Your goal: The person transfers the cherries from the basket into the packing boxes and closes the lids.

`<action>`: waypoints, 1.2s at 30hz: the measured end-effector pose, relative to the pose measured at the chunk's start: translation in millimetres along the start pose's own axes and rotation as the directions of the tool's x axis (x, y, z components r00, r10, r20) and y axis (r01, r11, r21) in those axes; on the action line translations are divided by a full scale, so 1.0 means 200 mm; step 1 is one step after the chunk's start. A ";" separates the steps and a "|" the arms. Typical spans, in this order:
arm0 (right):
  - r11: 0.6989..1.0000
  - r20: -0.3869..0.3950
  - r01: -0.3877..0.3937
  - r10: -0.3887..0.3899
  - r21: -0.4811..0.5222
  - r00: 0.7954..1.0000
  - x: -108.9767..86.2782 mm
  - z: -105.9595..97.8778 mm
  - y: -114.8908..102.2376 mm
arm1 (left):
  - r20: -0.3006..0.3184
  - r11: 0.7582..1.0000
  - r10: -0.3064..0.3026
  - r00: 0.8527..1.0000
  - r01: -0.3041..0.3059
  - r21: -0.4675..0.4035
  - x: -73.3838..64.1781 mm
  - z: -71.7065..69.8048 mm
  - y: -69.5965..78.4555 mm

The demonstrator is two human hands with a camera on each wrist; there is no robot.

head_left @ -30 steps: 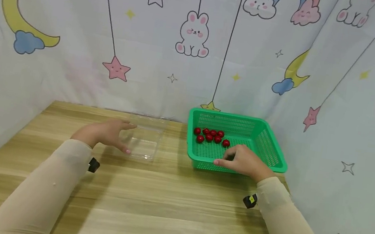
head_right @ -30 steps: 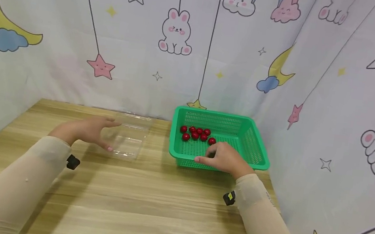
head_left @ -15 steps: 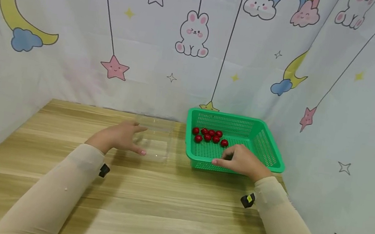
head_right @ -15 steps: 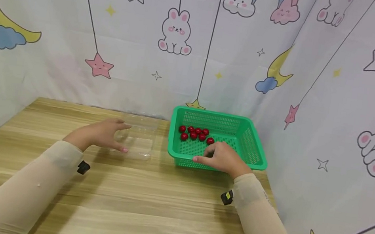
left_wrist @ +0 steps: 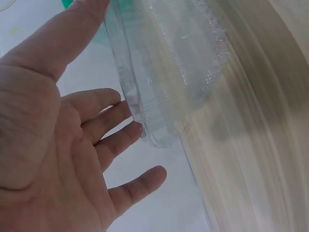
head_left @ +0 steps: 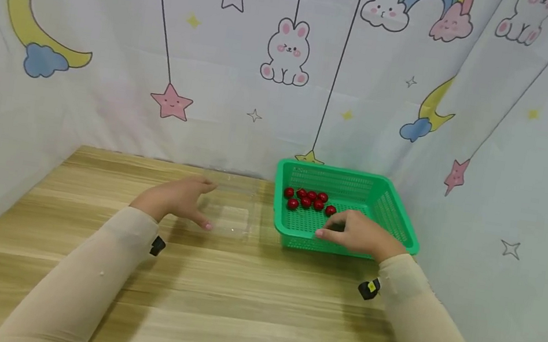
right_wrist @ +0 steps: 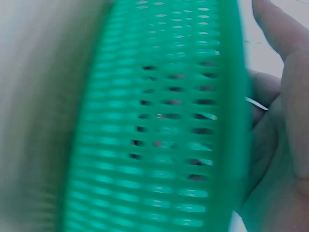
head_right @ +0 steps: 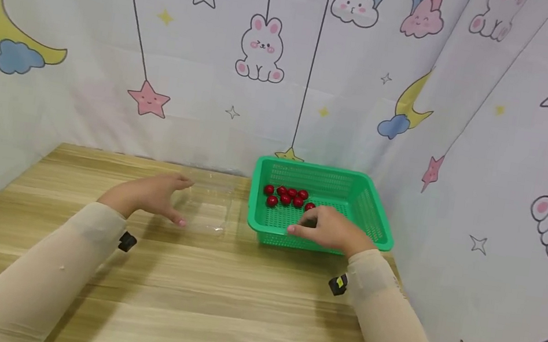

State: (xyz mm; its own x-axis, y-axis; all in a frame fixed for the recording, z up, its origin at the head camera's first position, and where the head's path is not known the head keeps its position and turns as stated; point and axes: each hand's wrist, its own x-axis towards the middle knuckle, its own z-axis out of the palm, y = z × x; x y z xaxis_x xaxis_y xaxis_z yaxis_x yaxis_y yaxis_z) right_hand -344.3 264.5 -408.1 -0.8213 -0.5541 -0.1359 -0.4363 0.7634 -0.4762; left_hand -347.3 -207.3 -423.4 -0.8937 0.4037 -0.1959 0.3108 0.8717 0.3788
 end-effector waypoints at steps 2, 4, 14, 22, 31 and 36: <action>0.999 0.019 -0.039 0.039 -0.012 0.999 0.00 -0.05 -0.02 | 0.012 1.000 -0.025 1.000 0.025 0.000 0.00 0.00 0.01; 0.997 0.031 -0.067 0.068 -0.027 0.997 0.00 -0.12 -0.04 | 0.021 0.999 -0.048 0.999 0.048 0.005 0.00 0.00 0.03; 0.981 0.105 -0.168 0.178 -0.100 0.978 0.13 -0.39 -0.03 | 0.039 0.993 -0.116 0.992 0.116 0.005 0.02 -0.03 0.07; 0.952 0.202 -0.299 0.305 -0.058 0.931 0.27 -0.47 0.07 | 0.049 0.990 -0.128 0.991 0.125 0.060 0.03 -0.02 0.10; 0.940 0.271 -0.303 0.336 -0.155 0.902 0.42 -0.40 0.08 | 0.044 0.991 -0.130 0.990 0.129 0.034 0.04 -0.02 0.13; 0.927 0.287 -0.286 0.351 -0.243 0.891 0.52 -0.32 0.09 | 0.048 0.989 -0.140 0.989 0.137 0.054 0.02 -0.03 0.13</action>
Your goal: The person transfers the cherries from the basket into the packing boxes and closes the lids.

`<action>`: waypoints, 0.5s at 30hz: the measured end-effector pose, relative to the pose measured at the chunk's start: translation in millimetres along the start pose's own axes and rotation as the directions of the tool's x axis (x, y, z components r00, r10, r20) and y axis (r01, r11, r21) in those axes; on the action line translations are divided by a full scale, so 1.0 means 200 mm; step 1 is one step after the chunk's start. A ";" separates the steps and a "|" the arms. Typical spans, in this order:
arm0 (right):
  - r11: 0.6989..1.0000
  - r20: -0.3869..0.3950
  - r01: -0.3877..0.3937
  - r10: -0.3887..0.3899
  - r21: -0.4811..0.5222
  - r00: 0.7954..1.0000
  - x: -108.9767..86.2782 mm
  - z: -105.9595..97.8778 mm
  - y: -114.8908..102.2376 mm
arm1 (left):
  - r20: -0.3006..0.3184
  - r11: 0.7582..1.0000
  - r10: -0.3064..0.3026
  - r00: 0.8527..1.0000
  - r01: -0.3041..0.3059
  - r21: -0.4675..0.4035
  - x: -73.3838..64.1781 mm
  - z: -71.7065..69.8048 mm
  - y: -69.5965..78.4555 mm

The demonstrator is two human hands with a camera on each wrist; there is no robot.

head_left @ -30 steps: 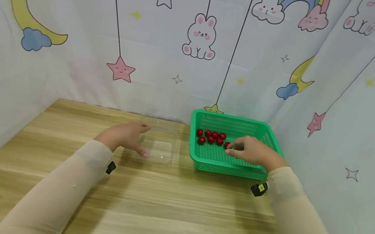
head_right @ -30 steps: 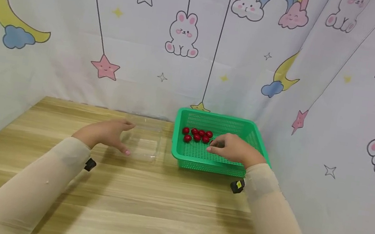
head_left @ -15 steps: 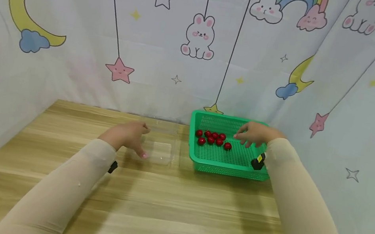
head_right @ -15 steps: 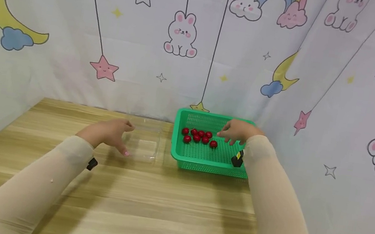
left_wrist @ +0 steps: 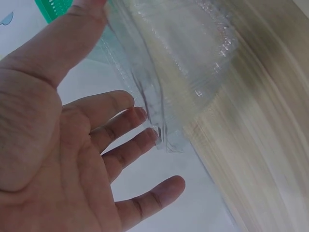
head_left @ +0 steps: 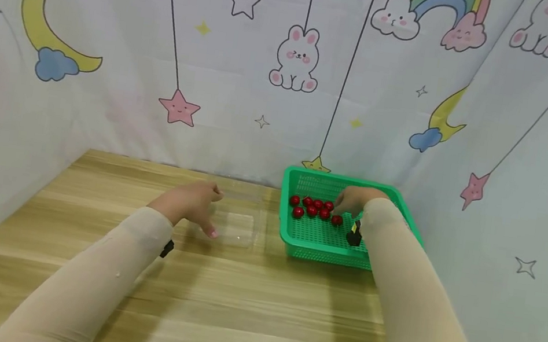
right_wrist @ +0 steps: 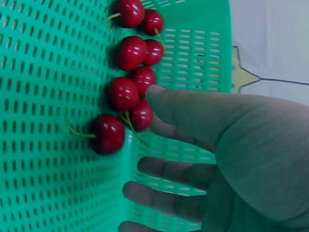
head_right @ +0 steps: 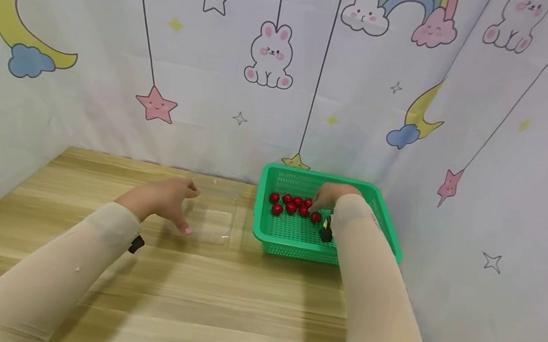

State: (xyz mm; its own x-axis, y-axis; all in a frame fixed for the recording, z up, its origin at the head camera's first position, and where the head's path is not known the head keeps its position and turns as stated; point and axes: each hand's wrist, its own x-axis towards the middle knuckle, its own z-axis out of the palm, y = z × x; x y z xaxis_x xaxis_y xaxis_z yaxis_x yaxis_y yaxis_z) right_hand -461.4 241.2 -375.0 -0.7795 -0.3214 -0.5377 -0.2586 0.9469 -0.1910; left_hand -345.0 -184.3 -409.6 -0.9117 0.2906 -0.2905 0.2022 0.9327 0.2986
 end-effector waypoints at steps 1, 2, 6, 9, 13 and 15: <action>1.000 -0.002 -0.011 0.011 0.010 1.000 0.02 0.01 0.00 | -0.001 1.000 0.003 1.000 -0.003 0.008 0.00 0.00 0.00; 0.999 -0.004 -0.022 0.022 0.032 1.000 0.03 0.02 0.00 | -0.002 1.000 0.006 1.000 -0.006 0.012 0.00 0.00 0.00; 0.990 -0.011 -0.039 0.041 0.138 0.999 0.07 0.06 0.00 | -0.004 1.000 0.007 1.000 -0.007 0.018 -0.01 0.01 0.01; 0.978 -0.007 -0.022 0.024 0.208 1.000 0.09 0.09 0.00 | -0.003 1.000 0.001 1.000 -0.001 0.019 -0.01 0.01 0.01; 0.978 0.018 -0.010 0.006 0.206 1.000 0.11 0.11 0.01 | -0.002 1.000 -0.004 1.000 0.004 0.024 -0.01 0.01 0.01; 0.986 0.026 -0.013 0.008 0.166 1.000 0.11 0.12 0.00 | -0.002 1.000 -0.008 1.000 0.008 0.021 -0.01 0.01 0.01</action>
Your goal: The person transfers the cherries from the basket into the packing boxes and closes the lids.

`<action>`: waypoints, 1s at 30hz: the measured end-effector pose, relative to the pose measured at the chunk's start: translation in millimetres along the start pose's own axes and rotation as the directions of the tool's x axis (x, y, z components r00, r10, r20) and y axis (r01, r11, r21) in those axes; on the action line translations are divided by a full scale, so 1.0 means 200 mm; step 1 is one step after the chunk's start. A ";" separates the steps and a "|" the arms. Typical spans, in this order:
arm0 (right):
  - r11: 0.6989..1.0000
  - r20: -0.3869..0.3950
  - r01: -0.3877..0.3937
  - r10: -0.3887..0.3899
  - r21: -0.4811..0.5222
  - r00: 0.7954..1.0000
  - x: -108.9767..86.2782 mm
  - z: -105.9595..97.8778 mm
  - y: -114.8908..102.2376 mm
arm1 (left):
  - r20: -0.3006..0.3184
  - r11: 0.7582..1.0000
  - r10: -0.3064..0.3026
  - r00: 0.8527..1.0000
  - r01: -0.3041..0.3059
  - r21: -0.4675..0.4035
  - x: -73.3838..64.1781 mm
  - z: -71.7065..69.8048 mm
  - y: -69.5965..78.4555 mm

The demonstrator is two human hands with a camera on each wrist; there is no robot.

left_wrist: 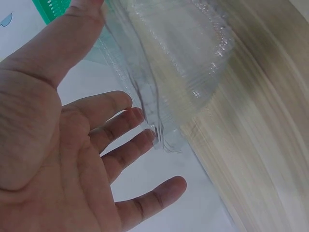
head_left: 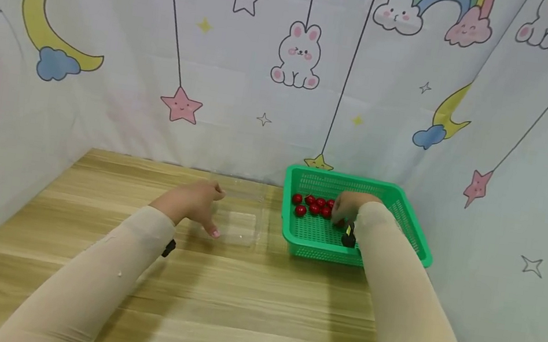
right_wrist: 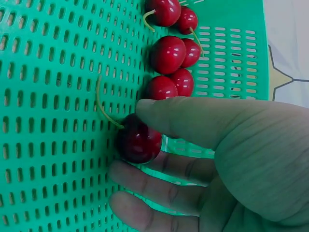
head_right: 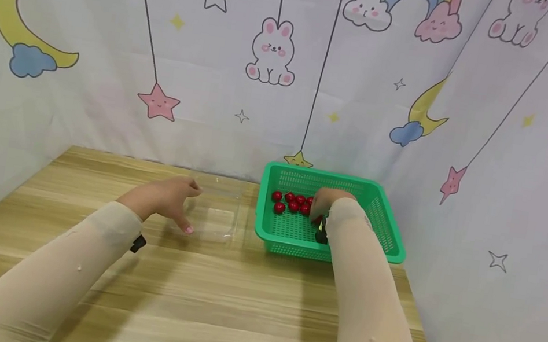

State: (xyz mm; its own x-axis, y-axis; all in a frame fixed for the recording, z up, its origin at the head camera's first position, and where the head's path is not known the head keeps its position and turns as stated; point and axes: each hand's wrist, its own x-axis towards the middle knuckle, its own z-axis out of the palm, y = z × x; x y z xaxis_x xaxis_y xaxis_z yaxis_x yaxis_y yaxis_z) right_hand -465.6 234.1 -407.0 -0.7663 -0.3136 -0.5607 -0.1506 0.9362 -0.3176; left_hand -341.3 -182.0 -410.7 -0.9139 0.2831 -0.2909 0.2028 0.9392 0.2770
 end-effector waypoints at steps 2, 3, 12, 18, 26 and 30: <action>0.999 -0.002 0.003 -0.003 -0.048 1.000 0.00 0.00 -0.01 | 0.000 1.000 -0.001 1.000 0.001 -0.002 0.00 -0.01 0.00; 0.998 -0.003 0.002 -0.003 -0.068 1.000 0.00 0.00 -0.01 | -0.001 1.000 -0.002 1.000 0.002 -0.004 0.00 -0.01 0.00; 0.992 0.012 0.007 -0.005 -0.122 1.000 0.00 -0.02 -0.05 | 0.011 1.000 -0.012 1.000 0.013 -0.014 0.01 -0.02 0.00; 0.988 -0.014 0.001 -0.003 -0.154 1.000 -0.08 -0.09 -0.10 | 0.008 1.000 -0.001 1.000 0.001 -0.017 0.01 -0.01 0.00; 0.986 -0.063 0.054 -0.065 -0.161 0.996 -0.24 -0.18 -0.24 | 0.010 1.000 0.012 1.000 -0.011 -0.012 0.02 -0.03 -0.01; 0.979 -0.096 0.132 -0.148 -0.158 0.984 -0.30 -0.21 -0.35 | 0.012 1.000 0.010 1.000 -0.010 -0.021 0.02 -0.03 -0.02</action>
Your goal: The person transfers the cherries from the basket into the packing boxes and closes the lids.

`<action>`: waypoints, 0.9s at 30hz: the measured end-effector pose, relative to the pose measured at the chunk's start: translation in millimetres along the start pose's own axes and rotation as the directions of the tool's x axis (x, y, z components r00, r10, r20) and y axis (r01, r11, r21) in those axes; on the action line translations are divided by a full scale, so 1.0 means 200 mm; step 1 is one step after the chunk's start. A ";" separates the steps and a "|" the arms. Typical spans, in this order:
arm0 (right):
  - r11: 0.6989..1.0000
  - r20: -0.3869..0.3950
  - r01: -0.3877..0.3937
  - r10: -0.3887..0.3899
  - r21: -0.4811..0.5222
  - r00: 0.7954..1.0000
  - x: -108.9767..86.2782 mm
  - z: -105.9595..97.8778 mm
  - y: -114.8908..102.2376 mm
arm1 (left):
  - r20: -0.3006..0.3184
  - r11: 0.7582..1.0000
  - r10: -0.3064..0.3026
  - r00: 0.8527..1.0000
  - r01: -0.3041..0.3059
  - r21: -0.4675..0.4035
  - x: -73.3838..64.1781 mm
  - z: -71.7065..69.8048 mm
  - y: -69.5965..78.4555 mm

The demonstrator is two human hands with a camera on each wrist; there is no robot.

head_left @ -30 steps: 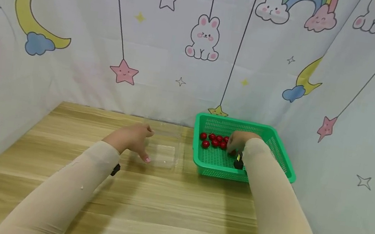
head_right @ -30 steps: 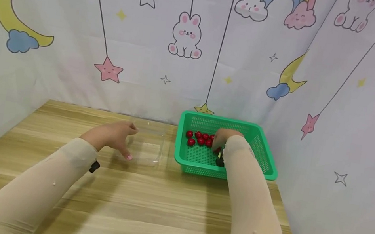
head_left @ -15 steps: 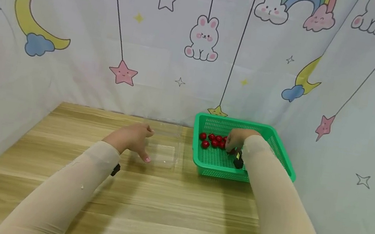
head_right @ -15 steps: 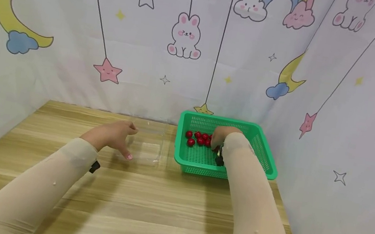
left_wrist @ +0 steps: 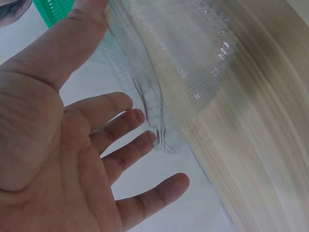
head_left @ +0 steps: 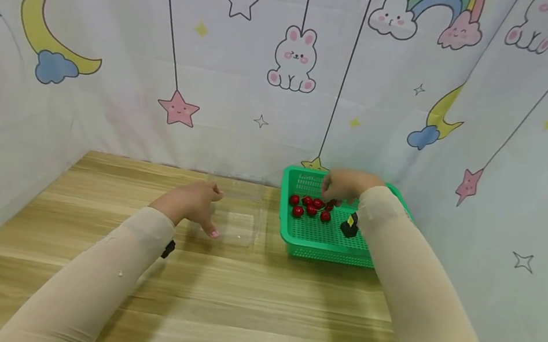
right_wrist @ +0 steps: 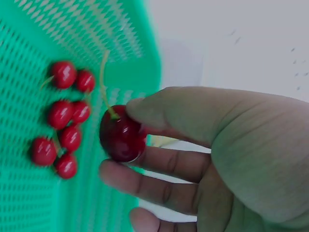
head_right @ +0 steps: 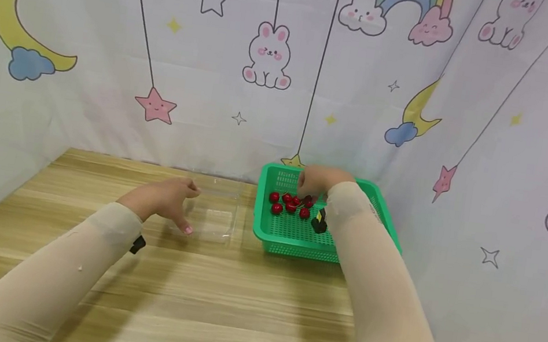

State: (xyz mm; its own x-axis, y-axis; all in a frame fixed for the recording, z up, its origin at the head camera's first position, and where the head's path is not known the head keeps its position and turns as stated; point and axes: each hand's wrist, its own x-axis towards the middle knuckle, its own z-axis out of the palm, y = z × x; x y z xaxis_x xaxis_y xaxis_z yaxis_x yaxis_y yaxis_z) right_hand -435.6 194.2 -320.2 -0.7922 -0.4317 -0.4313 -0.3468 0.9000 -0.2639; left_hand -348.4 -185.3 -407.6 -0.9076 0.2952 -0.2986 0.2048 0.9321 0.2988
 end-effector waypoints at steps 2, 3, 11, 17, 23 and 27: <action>0.999 -0.031 0.047 -0.047 -0.018 0.998 -0.01 0.00 -0.06 | 0.000 1.000 -0.002 1.000 0.002 0.002 0.00 0.00 -0.01; 0.997 -0.051 0.066 -0.068 -0.035 0.996 0.00 0.00 -0.10 | 0.000 1.000 -0.001 1.000 0.001 0.006 0.00 0.00 -0.01; 0.970 -0.133 0.219 -0.233 -0.106 0.963 0.03 0.14 -0.37 | -0.004 1.000 0.001 1.000 -0.001 -0.005 0.01 0.02 -0.02; 0.946 -0.141 0.314 -0.323 -0.082 0.936 0.11 0.31 -0.59 | -0.011 1.000 0.005 1.000 -0.005 0.009 0.01 0.02 -0.01; 0.938 -0.213 0.309 -0.337 -0.156 0.917 0.22 0.51 -0.78 | -0.012 0.999 -0.007 1.000 0.008 0.036 0.00 0.01 0.00; 0.944 -0.290 0.278 -0.321 -0.179 0.902 0.29 0.63 -0.85 | -0.012 0.999 -0.007 1.000 0.008 0.048 0.00 0.01 0.00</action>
State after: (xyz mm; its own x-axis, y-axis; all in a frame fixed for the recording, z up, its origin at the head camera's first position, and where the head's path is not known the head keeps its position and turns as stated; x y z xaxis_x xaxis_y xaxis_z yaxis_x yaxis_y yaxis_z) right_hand -359.6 8.3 -409.8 -0.7488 -0.6606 -0.0540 -0.6373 0.7401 -0.2147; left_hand -346.9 -183.9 -409.9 -0.9135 0.2857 -0.2898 0.2148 0.9434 0.2528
